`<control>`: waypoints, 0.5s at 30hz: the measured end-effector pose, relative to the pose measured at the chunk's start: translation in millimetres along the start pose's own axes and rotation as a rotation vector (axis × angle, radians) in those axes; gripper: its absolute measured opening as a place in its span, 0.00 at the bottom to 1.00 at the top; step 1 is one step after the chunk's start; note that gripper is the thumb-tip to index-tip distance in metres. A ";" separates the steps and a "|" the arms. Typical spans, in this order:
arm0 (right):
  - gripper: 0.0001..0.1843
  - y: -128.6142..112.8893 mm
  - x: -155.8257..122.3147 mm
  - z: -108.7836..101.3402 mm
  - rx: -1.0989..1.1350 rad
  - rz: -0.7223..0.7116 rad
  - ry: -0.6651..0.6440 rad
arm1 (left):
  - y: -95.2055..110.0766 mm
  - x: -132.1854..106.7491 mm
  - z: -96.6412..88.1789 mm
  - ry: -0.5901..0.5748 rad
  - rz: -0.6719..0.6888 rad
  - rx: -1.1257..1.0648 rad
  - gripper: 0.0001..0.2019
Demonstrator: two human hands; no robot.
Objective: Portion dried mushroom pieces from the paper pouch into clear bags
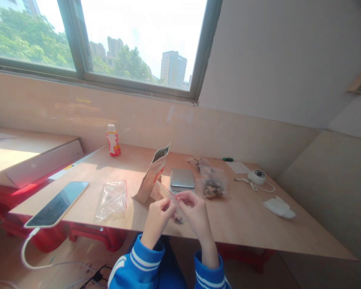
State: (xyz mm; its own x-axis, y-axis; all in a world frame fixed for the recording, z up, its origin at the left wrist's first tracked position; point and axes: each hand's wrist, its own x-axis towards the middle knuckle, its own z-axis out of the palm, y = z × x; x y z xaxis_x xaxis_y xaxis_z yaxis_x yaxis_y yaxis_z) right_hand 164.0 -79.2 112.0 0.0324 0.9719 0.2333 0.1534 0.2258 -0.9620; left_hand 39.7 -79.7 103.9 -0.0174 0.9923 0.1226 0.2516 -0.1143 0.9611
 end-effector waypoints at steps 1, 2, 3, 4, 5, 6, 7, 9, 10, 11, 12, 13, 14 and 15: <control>0.04 0.8 0.2 -0.3 -0.004 -0.006 0.023 | -0.2 -0.1 1.9 0.000 0.004 0.019 0.17; 0.04 1.6 0.4 -0.3 -0.001 -0.012 0.041 | -0.4 -0.2 3.7 -0.003 0.005 0.027 0.16; 0.04 2.4 0.7 -0.1 0.002 -0.018 0.056 | -0.7 -0.4 5.2 -0.006 0.005 0.030 0.15; 0.05 3.3 1.1 -0.3 -0.002 -0.022 0.082 | -0.9 -0.8 6.2 -0.007 0.003 0.032 0.14; 0.05 4.4 1.6 -1.2 -0.014 -0.020 0.130 | -1.2 -1.2 6.4 -0.005 -0.001 0.033 0.14; 0.06 5.7 2.4 -3.3 -0.036 -0.014 0.202 | -1.4 -1.6 5.6 0.004 -0.006 0.033 0.14; 0.06 7.2 3.2 -7.0 -0.063 -0.008 0.287 | -1.6 -2.0 4.0 0.015 -0.011 0.031 0.14; 0.07 10.8 5.3 -18.4 -0.099 -0.010 0.465 | -2.2 -2.0 -1.7 0.029 -0.012 0.018 0.16; 0.09 12.4 6.3 -25.3 -0.091 -0.016 0.530 | -2.7 -1.5 -5.2 0.026 -0.005 0.008 0.17; 0.11 13.7 7.1 -32.0 -0.067 -0.026 0.566 | -3.5 -0.6 -8.8 0.013 0.008 -0.005 0.19; 0.14 14.4 7.7 -37.7 -0.035 -0.035 0.580 | -4.8 0.6 -12.2 -0.010 0.024 -0.019 0.20; 0.16 14.2 7.9 -42.0 -0.004 -0.037 0.584 | -6.8 2.2 -15.1 -0.043 0.040 -0.035 0.21; 0.17 13.3 7.8 -44.5 0.025 -0.037 0.583 | -9.5 4.1 -17.3 -0.081 0.053 -0.052 0.22; 0.18 11.6 7.3 -45.0 0.051 -0.037 0.579 | -13.1 6.2 -18.8 -0.122 0.056 -0.068 0.23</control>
State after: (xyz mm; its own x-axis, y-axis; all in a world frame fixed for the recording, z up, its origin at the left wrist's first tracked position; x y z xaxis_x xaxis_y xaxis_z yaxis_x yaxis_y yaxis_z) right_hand 210.4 -72.5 109.0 0.5645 0.7717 0.2929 0.1177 0.2760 -0.9539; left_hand 18.1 -73.0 96.7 0.1138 0.9823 0.1491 0.1828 -0.1682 0.9687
